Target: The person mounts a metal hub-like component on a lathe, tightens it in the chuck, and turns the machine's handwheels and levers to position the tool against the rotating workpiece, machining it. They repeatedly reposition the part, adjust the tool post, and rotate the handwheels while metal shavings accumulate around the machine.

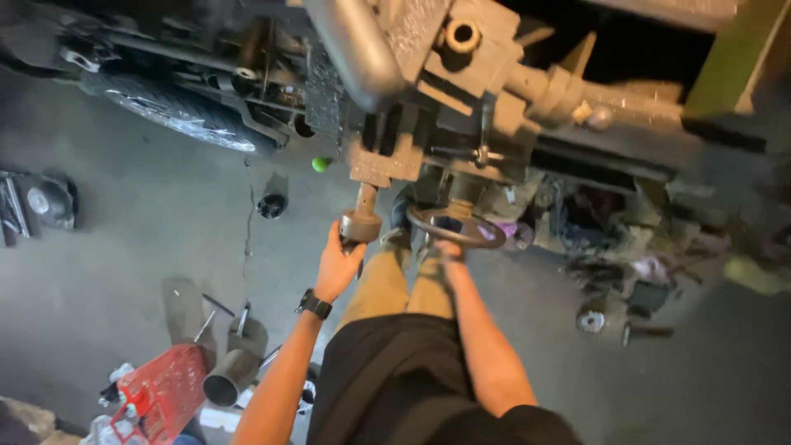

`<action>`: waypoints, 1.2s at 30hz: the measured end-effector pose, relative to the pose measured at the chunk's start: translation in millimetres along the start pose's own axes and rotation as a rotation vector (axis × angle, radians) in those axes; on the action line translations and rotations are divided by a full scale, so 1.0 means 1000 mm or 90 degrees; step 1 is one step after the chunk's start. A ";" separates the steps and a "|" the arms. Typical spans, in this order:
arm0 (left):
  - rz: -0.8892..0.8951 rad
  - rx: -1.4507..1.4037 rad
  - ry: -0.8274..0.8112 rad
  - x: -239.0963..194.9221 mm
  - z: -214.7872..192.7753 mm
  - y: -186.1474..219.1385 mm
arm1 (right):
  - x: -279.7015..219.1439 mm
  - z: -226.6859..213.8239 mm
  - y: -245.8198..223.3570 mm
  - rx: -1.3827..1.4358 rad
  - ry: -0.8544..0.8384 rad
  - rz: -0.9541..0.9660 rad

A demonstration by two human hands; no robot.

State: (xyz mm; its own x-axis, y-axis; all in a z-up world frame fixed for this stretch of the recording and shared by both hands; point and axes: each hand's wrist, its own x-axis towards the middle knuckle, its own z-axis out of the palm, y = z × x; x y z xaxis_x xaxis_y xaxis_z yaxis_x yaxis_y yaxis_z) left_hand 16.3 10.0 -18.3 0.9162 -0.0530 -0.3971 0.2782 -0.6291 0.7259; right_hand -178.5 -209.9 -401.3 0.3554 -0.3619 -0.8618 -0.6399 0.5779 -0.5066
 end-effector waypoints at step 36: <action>0.238 -0.239 -0.067 -0.076 0.019 0.136 | -0.115 -0.109 -0.147 -0.136 -0.185 0.049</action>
State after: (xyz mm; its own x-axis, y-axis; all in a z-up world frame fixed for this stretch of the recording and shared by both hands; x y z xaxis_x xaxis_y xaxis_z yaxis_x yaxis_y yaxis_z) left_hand -20.6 -85.9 100.0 0.9439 -0.3099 -0.1141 0.0412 -0.2324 0.9717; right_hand -200.0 -333.2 -224.8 0.4598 -0.0827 -0.8842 -0.7889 0.4190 -0.4495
